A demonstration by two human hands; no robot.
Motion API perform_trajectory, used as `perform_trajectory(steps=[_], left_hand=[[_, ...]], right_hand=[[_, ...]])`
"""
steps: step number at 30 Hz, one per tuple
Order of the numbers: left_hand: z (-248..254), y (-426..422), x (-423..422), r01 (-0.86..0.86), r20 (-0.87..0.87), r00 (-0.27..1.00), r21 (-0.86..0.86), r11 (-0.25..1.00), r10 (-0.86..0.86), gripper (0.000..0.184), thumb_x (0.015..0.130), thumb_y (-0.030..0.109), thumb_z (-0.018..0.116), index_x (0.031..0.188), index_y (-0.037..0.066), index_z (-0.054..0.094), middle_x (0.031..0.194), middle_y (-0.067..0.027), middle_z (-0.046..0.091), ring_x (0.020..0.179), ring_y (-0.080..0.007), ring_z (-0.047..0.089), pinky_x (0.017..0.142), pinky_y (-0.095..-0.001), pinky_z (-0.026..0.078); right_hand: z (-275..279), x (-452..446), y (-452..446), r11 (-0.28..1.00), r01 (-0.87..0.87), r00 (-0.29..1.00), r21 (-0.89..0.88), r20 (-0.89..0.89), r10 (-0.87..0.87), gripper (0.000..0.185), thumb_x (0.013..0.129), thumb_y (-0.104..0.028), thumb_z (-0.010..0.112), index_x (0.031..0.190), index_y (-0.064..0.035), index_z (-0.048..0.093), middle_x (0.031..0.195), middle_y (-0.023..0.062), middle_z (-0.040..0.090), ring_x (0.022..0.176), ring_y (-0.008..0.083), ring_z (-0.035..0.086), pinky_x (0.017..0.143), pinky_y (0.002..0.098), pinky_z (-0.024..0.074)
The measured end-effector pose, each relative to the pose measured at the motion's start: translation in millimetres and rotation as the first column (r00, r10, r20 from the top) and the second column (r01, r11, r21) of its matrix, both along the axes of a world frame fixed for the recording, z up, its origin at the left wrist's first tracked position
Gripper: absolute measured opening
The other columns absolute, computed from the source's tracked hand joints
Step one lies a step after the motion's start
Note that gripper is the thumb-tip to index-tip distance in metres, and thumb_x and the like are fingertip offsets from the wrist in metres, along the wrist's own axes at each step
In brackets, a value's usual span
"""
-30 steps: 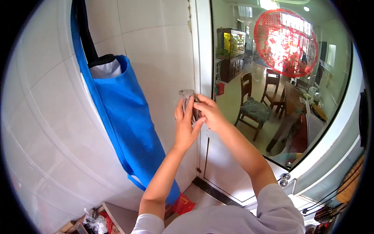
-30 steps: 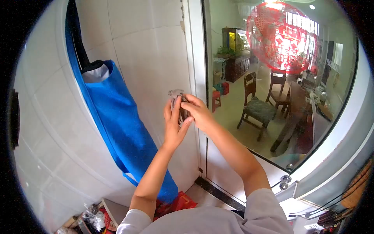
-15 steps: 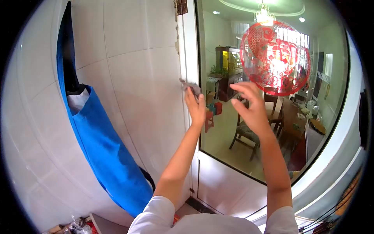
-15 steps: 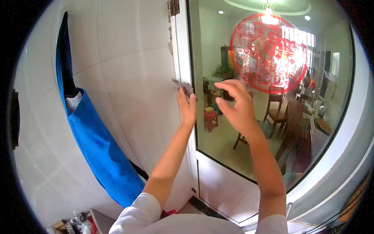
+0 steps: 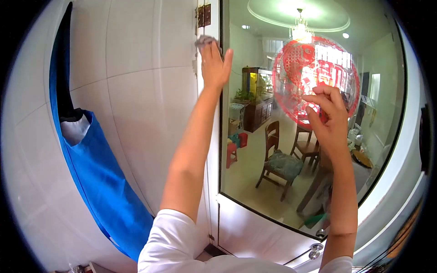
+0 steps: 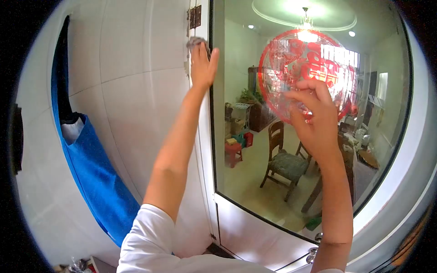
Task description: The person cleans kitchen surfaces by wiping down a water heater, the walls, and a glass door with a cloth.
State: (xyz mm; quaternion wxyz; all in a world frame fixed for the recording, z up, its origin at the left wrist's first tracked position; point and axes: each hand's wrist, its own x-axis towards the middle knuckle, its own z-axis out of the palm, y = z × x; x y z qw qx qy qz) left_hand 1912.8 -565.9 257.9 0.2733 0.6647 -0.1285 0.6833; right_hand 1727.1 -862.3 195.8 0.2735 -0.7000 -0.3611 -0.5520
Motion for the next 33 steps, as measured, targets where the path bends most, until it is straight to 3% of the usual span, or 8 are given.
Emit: perform_trajectory(steps=[6,8,9,12,15,24,31,33], left_hand=[[67.5,18.9,-7.4,0.063,-0.068,0.996,0.045,0.997,-0.06,0.077,0.097,0.054,0.047,0.145,-0.005,0.037,0.149,-0.0301,0.034,0.139,-0.0433,0.03,0.116,-0.0463,0.023],[46.3,19.8,3.3,0.039,0.015,0.999,0.094,0.995,-0.041,0.076,0.097,0.053,0.047,0.146,-0.004,0.036,0.15,-0.0307,0.032,0.141,-0.0442,0.028,0.117,-0.0474,0.022],[32.3,19.5,14.1,-0.067,0.115,0.992,0.11,0.992,0.054,0.072,0.094,0.049,0.053,0.143,-0.002,0.039,0.147,-0.0258,0.037,0.14,-0.0452,0.03,0.111,-0.0503,0.032],[-7.4,16.7,-2.0,-0.013,0.073,0.997,0.238,0.971,-0.004,0.072,0.097,0.049,0.048,0.147,-0.002,0.035,0.151,-0.0302,0.031,0.143,-0.0458,0.025,0.116,-0.0489,0.024],[-14.6,19.2,-8.1,-0.059,0.067,0.997,0.33,0.942,0.039,0.072,0.097,0.049,0.049,0.146,-0.002,0.035,0.151,-0.0292,0.031,0.143,-0.0462,0.025,0.115,-0.0492,0.026],[39.9,13.8,3.4,-0.011,0.104,0.995,0.199,0.98,-0.01,0.068,0.098,0.045,0.049,0.146,-0.002,0.036,0.15,-0.0279,0.034,0.142,-0.0453,0.027,0.114,-0.0484,0.029],[-63.9,-6.5,-1.5,-0.034,0.134,0.991,0.182,0.983,0.009,0.061,0.096,0.034,0.052,0.143,-0.003,0.038,0.149,-0.0269,0.035,0.14,-0.0492,0.028,0.114,-0.0512,0.027],[-88.6,-25.3,-16.0,0.02,0.079,0.995,0.39,0.921,-0.055,0.062,0.096,0.034,0.054,0.143,-0.004,0.038,0.149,-0.0277,0.033,0.139,-0.05,0.028,0.114,-0.0528,0.027]], right_hand=[[26.6,2.0,24.1,0.981,0.126,0.971,-0.145,0.221,-0.092,0.024,0.077,-0.002,0.067,0.1,-0.0086,0.07,0.112,0.0112,0.059,0.106,0.0298,0.059,0.09,0.0385,0.0481],[30.3,3.4,30.0,0.973,0.185,0.951,-0.14,0.275,-0.141,0.023,0.076,-0.003,0.068,0.099,-0.0087,0.07,0.112,0.0108,0.06,0.106,0.0304,0.059,0.091,0.04,0.0475],[32.5,4.9,32.2,0.96,0.245,0.926,-0.137,0.326,-0.19,0.023,0.076,-0.003,0.068,0.098,-0.0089,0.07,0.113,0.0104,0.06,0.107,0.031,0.059,0.092,0.0414,0.0469],[41.1,13.4,28.8,0.948,0.29,0.897,-0.128,0.381,-0.223,0.023,0.075,-0.004,0.069,0.097,-0.0101,0.071,0.113,0.0095,0.06,0.106,0.0307,0.059,0.091,0.0416,0.0466],[46.4,20.1,28.1,0.949,0.301,0.903,-0.097,0.35,-0.251,0.023,0.074,-0.005,0.07,0.097,-0.0106,0.07,0.112,0.0098,0.06,0.105,0.0311,0.059,0.091,0.0418,0.0464],[36.2,34.4,57.9,0.953,0.244,0.916,-0.178,0.366,-0.166,0.02,0.074,-0.005,0.07,0.094,-0.0095,0.069,0.11,0.009,0.059,0.103,0.0304,0.058,0.089,0.0445,0.0451],[22.9,30.1,27.6,0.949,0.278,0.901,-0.151,0.382,-0.204,0.021,0.073,-0.005,0.07,0.093,-0.0098,0.069,0.11,0.0092,0.059,0.101,0.0297,0.058,0.089,0.0445,0.0445],[22.8,34.0,17.4,0.96,0.251,0.925,-0.124,0.325,-0.2,0.021,0.072,-0.005,0.07,0.093,-0.0091,0.069,0.11,0.0094,0.059,0.101,0.0296,0.058,0.089,0.0441,0.0446]])
